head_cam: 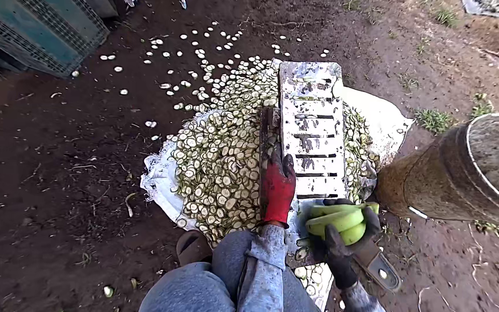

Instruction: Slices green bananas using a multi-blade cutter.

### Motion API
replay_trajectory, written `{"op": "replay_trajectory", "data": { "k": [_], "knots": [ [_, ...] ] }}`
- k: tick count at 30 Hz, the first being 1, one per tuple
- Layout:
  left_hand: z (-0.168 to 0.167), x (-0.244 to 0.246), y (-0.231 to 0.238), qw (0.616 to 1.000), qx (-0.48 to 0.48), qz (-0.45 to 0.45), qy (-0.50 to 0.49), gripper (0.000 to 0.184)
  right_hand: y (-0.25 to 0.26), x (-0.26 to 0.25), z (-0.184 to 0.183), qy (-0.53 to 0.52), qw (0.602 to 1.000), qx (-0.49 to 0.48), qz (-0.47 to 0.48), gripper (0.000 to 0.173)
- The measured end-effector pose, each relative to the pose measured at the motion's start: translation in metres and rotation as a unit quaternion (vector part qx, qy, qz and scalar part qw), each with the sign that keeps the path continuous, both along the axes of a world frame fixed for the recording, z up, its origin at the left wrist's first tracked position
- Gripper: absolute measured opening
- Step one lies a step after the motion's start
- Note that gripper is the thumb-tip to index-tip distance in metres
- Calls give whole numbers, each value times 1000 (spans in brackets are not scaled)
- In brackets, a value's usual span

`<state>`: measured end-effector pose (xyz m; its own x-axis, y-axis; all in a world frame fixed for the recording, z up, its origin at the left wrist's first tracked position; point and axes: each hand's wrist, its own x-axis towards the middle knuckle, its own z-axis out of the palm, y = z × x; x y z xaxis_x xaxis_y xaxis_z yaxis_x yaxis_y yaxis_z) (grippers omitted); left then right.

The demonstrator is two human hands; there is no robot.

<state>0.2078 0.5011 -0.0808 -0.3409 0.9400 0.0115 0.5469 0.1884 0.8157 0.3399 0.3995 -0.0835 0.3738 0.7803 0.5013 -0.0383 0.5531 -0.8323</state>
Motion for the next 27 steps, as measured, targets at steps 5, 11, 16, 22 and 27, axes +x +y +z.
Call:
{"op": "replay_trajectory", "data": {
  "k": [5, 11, 16, 22, 27],
  "knots": [
    [0, -1, 0, 1000, 6, -6, -11, 55, 122, -25, 23, -19, 1000, -5, -15, 84],
    [1, -4, 0, 1000, 20, -7, -11, 54, 176, -36, 56, -49, 996, -52, -53, 98],
    [4, -5, 0, 999, 25, -10, -33, 52, 187, -45, 82, -84, 987, -119, -73, 125],
    [0, -6, 0, 999, 29, -10, -18, 53, 120, -26, 61, -189, 976, -107, -27, 71],
    [6, -1, -3, 1000, 3, -3, -25, 53, 21, 0, 25, -130, 989, -31, -65, 63]
  ]
}}
